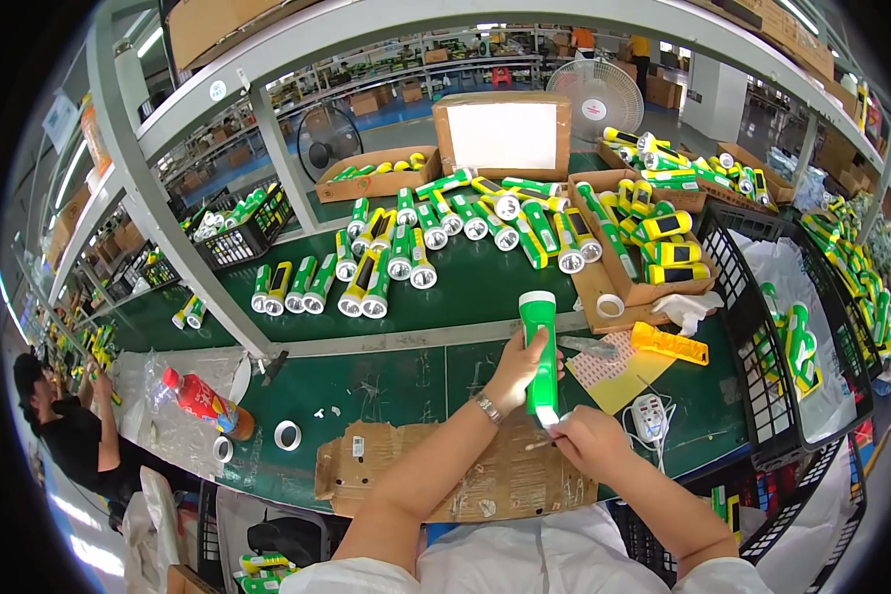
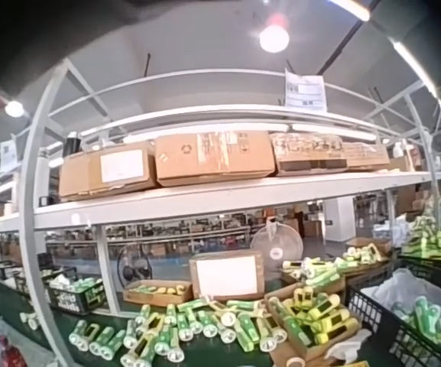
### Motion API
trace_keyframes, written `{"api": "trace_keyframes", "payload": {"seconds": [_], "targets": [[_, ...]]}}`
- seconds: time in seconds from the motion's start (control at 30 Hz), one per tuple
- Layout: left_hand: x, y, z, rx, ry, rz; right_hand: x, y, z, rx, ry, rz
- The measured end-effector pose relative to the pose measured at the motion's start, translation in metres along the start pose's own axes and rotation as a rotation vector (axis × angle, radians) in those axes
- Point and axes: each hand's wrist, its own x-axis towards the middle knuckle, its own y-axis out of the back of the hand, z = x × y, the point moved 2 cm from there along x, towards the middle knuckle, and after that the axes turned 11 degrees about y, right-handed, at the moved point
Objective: Applying labels and inspecting solar-powered flashlights on an assembly line.
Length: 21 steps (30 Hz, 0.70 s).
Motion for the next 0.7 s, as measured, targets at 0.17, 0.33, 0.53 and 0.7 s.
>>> {"api": "trace_keyframes", "payload": {"seconds": [0.17,0.33,0.53,0.7], "targets": [[0.008,0.000,0.000,-0.124,-0.063,-0.038,-0.006,-0.001,0.000,-0.051,0.040,0.011],[0.012,-0.006,-0.004,-0.048,-0.003,0.117,0.001,0.000,-0.004,-0.120,-0.023,0.123],[0.015,-0.012,-0.003,-0.066,0.094,0.050,0.001,0.001,-0.002,-0.077,-0.048,0.158],[0.018,-0.021,0.002,-0.023,0.042,0.045,-0.006,-0.003,0.007,-0.024,-0.163,0.282]]}}
